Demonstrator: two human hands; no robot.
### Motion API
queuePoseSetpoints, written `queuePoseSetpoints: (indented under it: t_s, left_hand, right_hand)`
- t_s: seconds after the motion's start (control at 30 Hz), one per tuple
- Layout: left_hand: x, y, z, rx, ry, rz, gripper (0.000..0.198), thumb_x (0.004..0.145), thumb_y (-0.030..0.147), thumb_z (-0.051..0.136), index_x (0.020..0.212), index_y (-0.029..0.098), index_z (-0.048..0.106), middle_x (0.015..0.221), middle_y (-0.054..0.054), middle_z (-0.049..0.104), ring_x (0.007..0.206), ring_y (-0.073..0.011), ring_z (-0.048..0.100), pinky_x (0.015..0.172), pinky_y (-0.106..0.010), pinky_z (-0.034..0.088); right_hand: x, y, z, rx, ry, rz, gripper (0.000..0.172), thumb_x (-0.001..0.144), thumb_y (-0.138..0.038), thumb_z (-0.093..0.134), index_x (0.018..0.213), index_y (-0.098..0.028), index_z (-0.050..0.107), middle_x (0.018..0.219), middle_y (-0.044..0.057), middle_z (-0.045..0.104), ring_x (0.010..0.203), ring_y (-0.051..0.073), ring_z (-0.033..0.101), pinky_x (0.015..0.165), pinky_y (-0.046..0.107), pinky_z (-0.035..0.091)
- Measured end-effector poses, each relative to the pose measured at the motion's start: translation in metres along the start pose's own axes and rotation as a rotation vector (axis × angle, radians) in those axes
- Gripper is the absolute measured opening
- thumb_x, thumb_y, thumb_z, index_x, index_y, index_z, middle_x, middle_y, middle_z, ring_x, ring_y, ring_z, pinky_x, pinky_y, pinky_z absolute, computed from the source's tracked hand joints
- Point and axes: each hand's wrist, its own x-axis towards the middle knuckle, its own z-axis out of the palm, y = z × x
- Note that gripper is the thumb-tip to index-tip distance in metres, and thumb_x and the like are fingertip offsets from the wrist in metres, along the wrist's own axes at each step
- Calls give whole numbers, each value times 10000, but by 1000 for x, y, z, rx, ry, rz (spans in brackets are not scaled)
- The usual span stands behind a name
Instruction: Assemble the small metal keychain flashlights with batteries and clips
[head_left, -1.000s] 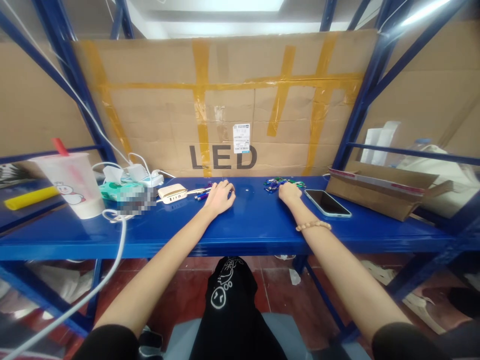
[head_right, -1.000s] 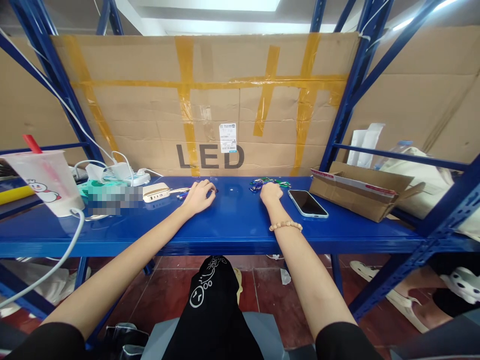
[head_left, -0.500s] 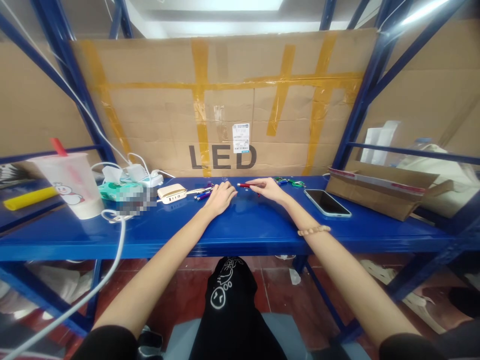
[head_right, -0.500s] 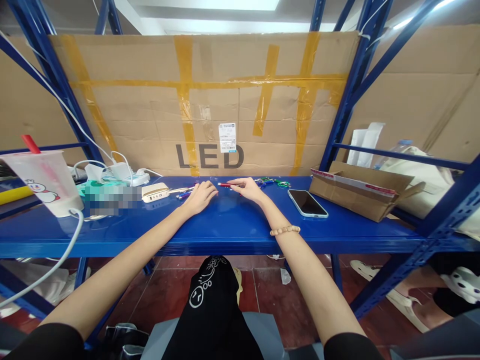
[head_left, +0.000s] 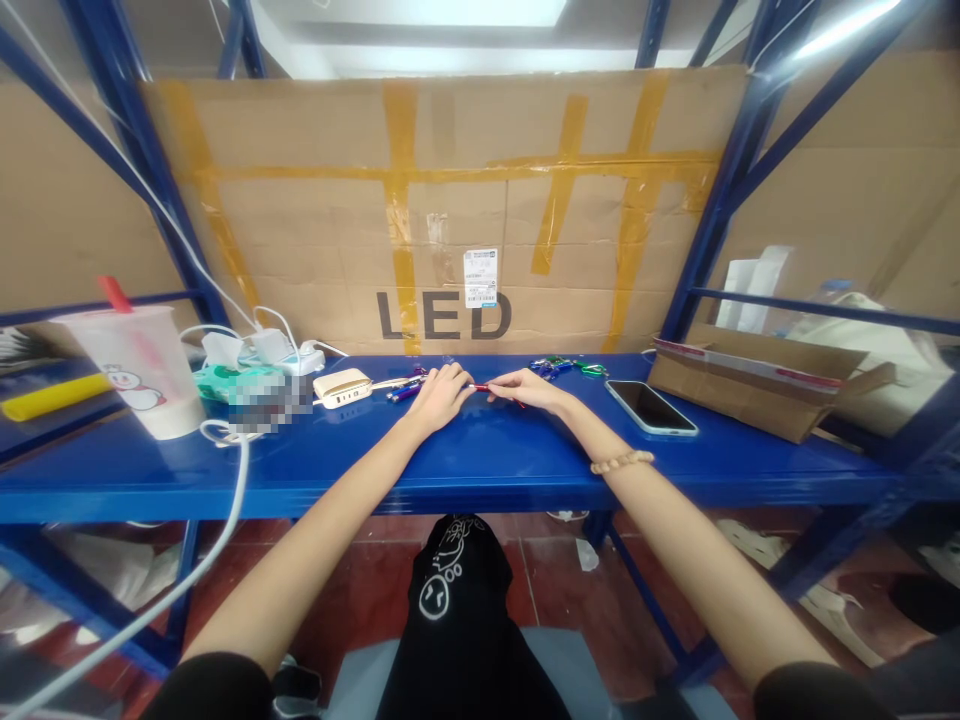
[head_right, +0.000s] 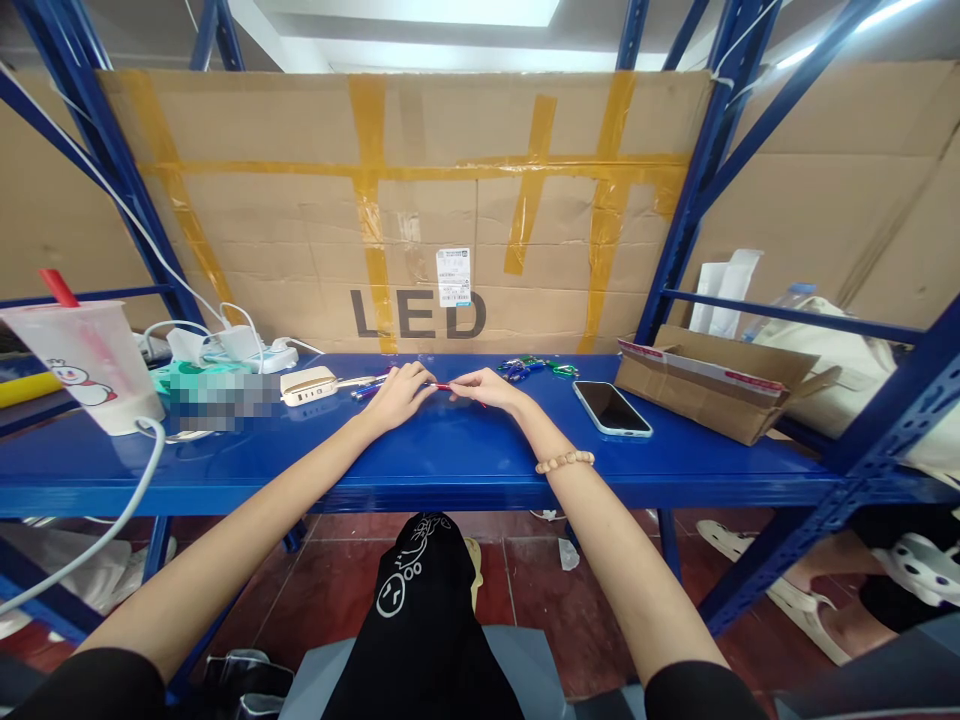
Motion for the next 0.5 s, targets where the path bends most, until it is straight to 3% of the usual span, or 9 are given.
queuePoseSetpoints:
  t_s: [0.17,0.33,0.5]
  left_hand:
    - [0,0,0,-33,7,6,284,929,333,342,965,189,583,1017,-72,565,958,-229,506,860,-385,365]
    - [0,2,-1,-114,21,-1,247,915,322,386,940,187,591,1015,-67,570,970,-228,505,885,-390,354]
    - [0,2,0,-276,58,-61,216,875,344,464,916,198,619,998,-57,586,984,-234,510,919,-412,344]
  right_hand:
    - [0,0,1,-24,0,-11,460,757,-503,558,1009,-141,689,828,61,673,689,139,535,521,224,337]
    - [1,-1,1,-40,-10,-48,450,747,-553,533,795,-130,677,718,28,601,640,121,463,545,243,311]
    - [2,-1,2,-45,-5,-77,428,752,-541,517,741,-127,629,673,9,532,611,108,404,545,246,291]
